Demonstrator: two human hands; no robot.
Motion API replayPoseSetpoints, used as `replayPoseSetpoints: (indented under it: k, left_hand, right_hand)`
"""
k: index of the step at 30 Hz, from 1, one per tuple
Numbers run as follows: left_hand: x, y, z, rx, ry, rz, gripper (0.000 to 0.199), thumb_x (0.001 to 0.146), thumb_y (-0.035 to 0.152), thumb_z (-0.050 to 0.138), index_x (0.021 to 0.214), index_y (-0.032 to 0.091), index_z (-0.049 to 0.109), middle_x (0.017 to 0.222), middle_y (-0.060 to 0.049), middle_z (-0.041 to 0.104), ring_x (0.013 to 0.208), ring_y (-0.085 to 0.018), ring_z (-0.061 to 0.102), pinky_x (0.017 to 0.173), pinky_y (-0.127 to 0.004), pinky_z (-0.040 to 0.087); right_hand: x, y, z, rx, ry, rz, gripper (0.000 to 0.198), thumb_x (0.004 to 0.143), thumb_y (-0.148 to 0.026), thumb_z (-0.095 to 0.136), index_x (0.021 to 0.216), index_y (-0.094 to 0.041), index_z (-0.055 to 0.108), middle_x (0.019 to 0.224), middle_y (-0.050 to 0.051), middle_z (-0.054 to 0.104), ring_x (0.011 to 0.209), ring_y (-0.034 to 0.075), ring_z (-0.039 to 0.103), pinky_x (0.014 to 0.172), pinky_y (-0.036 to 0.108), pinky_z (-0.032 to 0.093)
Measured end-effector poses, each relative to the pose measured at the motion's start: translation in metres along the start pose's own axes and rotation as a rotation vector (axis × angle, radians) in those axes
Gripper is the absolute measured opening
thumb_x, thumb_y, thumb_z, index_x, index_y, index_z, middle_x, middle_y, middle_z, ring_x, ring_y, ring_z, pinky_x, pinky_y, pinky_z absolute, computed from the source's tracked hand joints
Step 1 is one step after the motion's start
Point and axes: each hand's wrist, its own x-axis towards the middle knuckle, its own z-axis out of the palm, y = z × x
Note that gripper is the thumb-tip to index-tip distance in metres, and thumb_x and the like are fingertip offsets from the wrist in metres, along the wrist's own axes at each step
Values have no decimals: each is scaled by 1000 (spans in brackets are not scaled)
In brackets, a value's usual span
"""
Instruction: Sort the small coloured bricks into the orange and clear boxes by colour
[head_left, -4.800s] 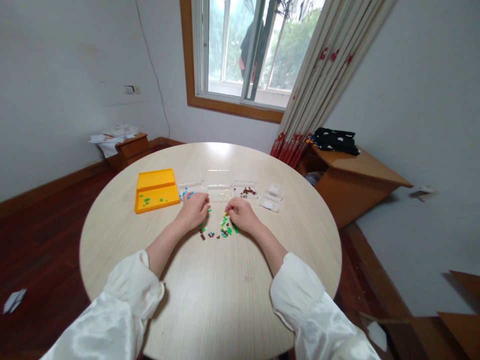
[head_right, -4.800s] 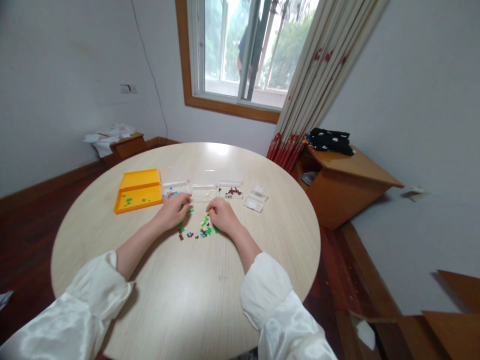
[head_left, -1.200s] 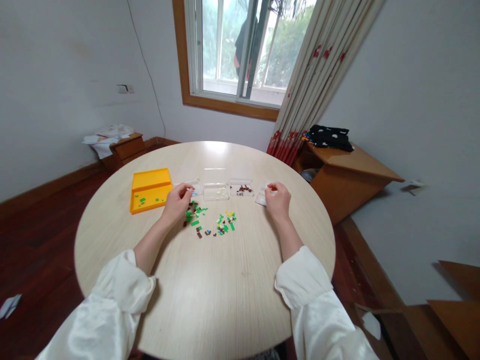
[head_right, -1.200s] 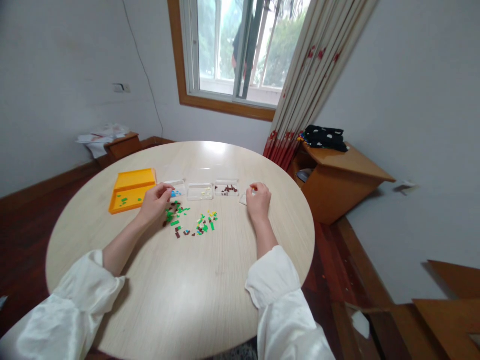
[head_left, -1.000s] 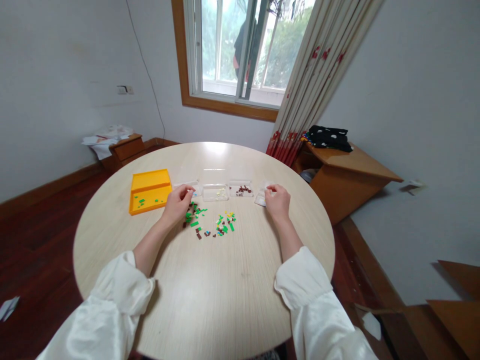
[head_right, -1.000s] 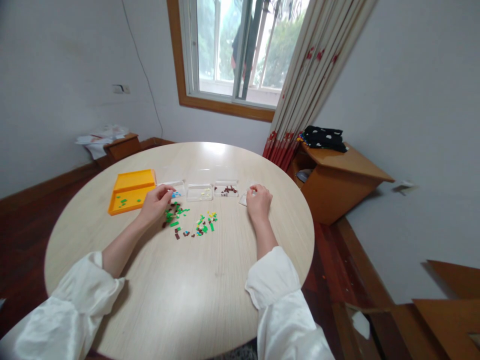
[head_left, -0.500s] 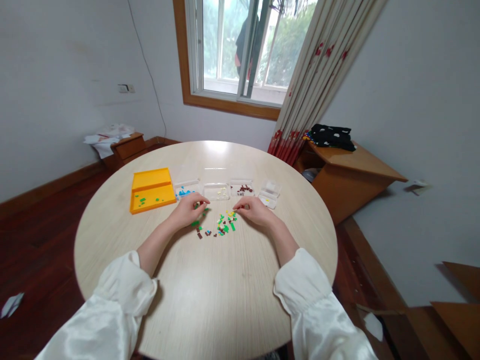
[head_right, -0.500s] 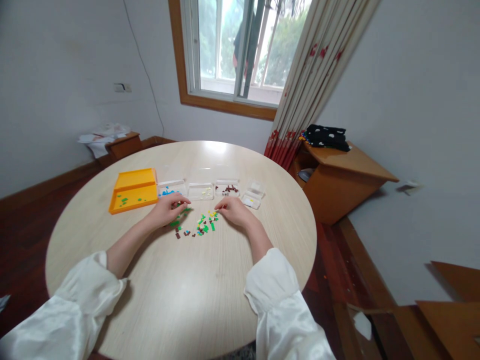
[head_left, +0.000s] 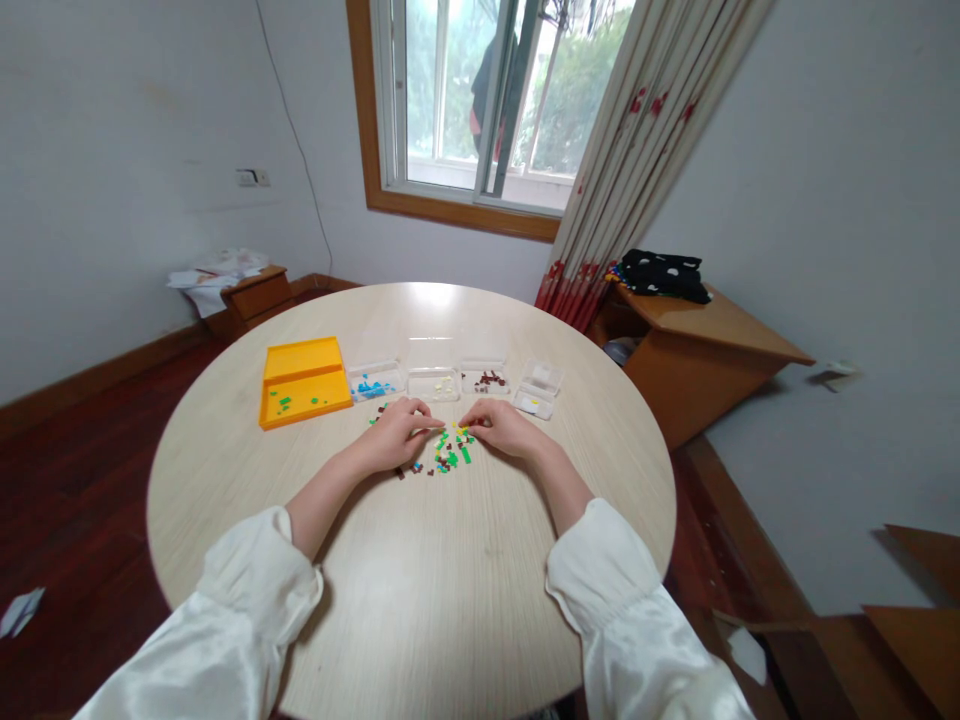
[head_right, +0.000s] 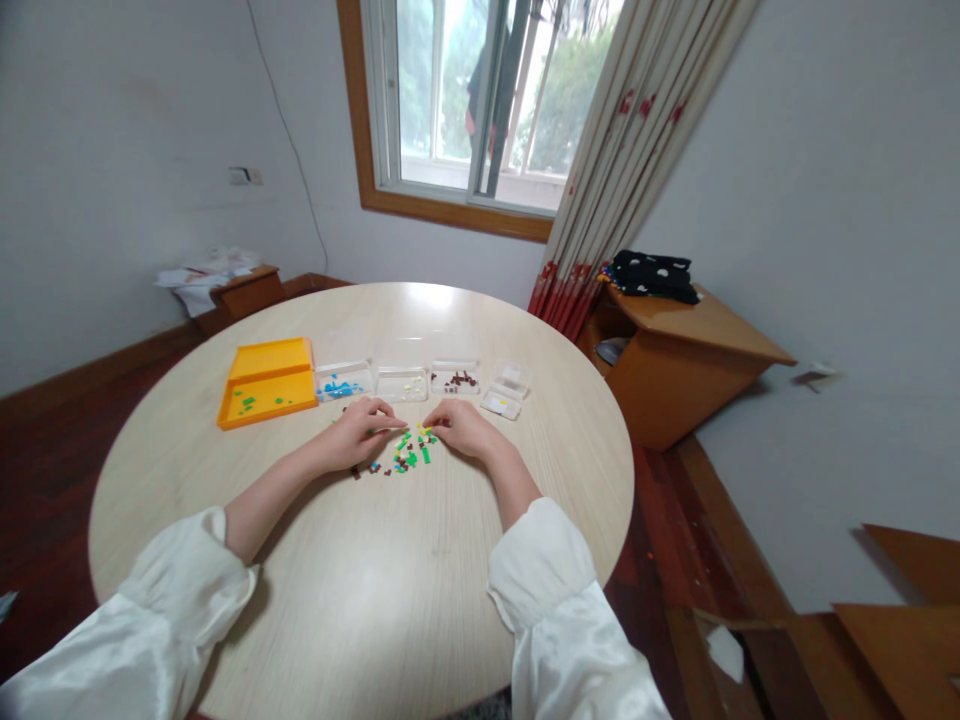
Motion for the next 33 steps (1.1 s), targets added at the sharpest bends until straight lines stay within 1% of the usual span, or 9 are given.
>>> replayPoseSetpoints:
  k: [5,13,15,21,27,33]
  left_hand:
    - [1,5,3,34,-31,-4,27,87,26,48,102,25,71,97,-8,60,90,-21,52,82,-36,39]
    - [2,0,6,91,-11,-22,25,86,23,49,95,23,72,96,-8,62,89,-21,52,81,-37,38]
    - [3,-1,6,104,-7,-33,23,86,23,50,93,22,72,95,-8,63,89,-22,52,80,-37,37]
    - [5,0,5,123,-9,-63,19,83,19,52,86,19,72,90,-8,65,87,-21,54,79,-36,38]
    - [6,2,2,130,-16,-107,17,82,16,54,82,17,71,88,-8,67,88,-22,55,80,-35,39]
    - [6,1,2,130,-15,-111,16,82,16,53,81,17,69,87,-8,67,87,-21,55,79,-35,39]
  right_hand:
    - [-1,-5,-2,0,-2,69,10,74,-12,63,80,-13,71,75,3,64,67,11,55,64,22,42]
    - [0,0,-2,66,-25,128,6,72,-15,65,74,-12,69,67,1,63,62,11,53,60,22,41]
    - [0,2,-2,77,-27,128,6,71,-16,65,74,-12,70,66,1,64,62,11,54,61,22,41]
    - [-1,6,-5,91,-38,112,11,71,-13,63,78,-13,72,73,4,68,67,12,58,65,23,43]
    - [-1,3,-7,20,-51,111,11,73,-12,60,77,-12,70,72,4,67,65,11,56,63,22,41]
    - [-2,-3,-7,0,-55,134,8,73,-12,60,73,-12,67,68,2,63,62,10,53,59,21,40]
